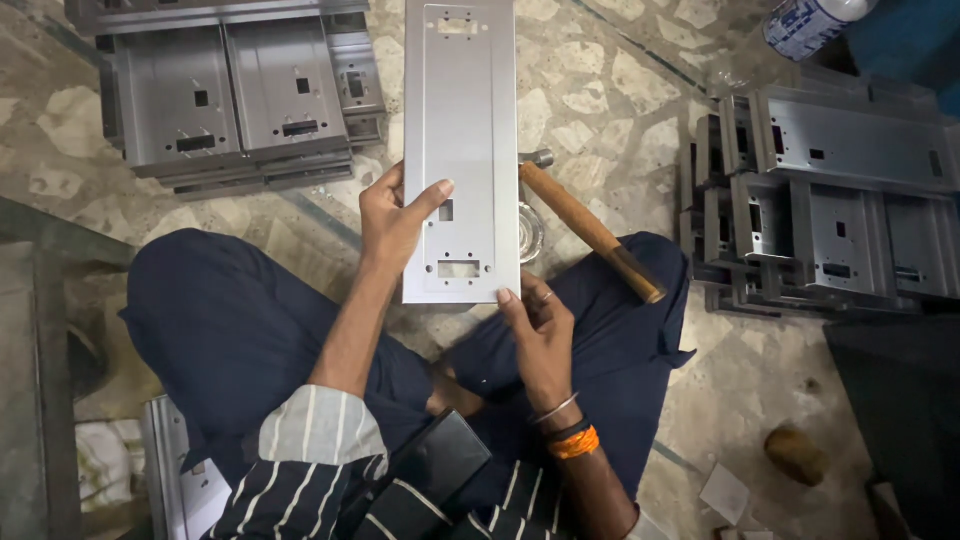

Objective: The person punches specific points on metal plates using a hammer and a punch tool.

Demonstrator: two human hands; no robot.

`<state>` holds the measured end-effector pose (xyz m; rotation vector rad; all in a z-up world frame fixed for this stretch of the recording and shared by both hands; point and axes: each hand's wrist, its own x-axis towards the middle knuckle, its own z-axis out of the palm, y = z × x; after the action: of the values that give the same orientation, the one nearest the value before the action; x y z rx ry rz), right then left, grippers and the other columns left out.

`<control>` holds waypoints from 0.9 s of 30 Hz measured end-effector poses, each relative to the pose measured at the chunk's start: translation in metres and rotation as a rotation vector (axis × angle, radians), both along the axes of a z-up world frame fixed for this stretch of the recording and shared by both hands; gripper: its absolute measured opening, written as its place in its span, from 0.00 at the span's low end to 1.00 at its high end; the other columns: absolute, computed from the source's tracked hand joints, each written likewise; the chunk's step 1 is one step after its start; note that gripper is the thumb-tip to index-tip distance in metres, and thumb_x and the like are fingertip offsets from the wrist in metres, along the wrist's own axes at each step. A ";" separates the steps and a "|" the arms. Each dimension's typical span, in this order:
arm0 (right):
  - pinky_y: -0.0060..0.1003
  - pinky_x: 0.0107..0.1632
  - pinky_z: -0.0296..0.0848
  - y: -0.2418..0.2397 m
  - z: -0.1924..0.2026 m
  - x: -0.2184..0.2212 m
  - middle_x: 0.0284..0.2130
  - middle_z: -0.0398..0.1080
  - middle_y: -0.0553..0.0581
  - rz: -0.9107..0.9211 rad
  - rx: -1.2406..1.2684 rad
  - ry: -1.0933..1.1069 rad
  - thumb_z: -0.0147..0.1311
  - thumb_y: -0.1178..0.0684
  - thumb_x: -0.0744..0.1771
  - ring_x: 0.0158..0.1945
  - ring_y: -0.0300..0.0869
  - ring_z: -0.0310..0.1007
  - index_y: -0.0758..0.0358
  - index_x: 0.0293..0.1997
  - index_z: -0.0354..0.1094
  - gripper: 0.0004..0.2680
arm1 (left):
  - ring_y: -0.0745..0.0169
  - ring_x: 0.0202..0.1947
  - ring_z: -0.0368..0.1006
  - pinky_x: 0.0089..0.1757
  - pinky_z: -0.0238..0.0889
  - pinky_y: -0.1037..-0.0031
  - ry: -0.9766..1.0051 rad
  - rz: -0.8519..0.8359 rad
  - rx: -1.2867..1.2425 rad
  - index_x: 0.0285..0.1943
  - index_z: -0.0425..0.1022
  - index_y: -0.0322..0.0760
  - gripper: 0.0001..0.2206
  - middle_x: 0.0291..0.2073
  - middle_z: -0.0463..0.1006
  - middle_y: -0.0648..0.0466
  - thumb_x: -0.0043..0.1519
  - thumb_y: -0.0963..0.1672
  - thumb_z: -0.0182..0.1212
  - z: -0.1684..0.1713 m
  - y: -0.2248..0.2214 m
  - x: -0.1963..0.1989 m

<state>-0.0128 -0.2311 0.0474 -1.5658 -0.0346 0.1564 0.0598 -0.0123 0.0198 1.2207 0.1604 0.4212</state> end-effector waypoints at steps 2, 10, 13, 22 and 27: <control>0.27 0.47 0.71 0.000 -0.002 -0.001 0.43 0.76 0.51 0.005 0.015 -0.003 0.57 0.56 0.68 0.44 0.31 0.72 0.72 0.57 0.70 0.13 | 0.70 0.39 0.78 0.42 0.73 0.78 0.009 0.001 0.012 0.58 0.76 0.24 0.20 0.43 0.83 0.50 0.58 0.41 0.72 0.004 -0.001 -0.001; 0.28 0.43 0.68 0.000 -0.002 -0.002 0.42 0.76 0.53 0.023 0.016 0.000 0.57 0.55 0.69 0.41 0.32 0.69 0.73 0.58 0.71 0.13 | 0.70 0.41 0.79 0.43 0.74 0.78 -0.001 0.006 0.040 0.60 0.75 0.24 0.22 0.45 0.83 0.50 0.58 0.41 0.72 0.012 -0.001 -0.003; 0.27 0.42 0.69 0.001 -0.002 -0.001 0.42 0.76 0.53 -0.013 -0.010 0.013 0.57 0.55 0.68 0.41 0.32 0.70 0.71 0.58 0.70 0.14 | 0.69 0.41 0.79 0.44 0.74 0.78 0.013 0.003 0.012 0.61 0.75 0.24 0.22 0.45 0.83 0.50 0.58 0.40 0.72 0.011 -0.001 -0.003; 0.28 0.39 0.68 -0.009 0.006 0.011 0.40 0.77 0.51 0.107 -0.104 -0.002 0.56 0.50 0.68 0.38 0.31 0.69 0.71 0.56 0.71 0.14 | 0.68 0.40 0.80 0.42 0.75 0.76 0.024 0.026 0.094 0.57 0.76 0.24 0.19 0.44 0.84 0.50 0.58 0.40 0.72 0.013 0.000 -0.006; 0.42 0.43 0.70 -0.023 0.015 0.074 0.35 0.73 0.61 0.071 -0.751 -0.370 0.54 0.49 0.71 0.38 0.49 0.72 0.66 0.52 0.73 0.11 | 0.70 0.39 0.77 0.41 0.73 0.76 0.046 0.042 0.118 0.58 0.77 0.24 0.19 0.42 0.83 0.50 0.59 0.40 0.71 0.011 0.000 -0.006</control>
<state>0.0616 -0.2545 0.0620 -2.3279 -0.3560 -0.0816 0.0538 -0.0122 0.0305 1.3454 0.2036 0.4442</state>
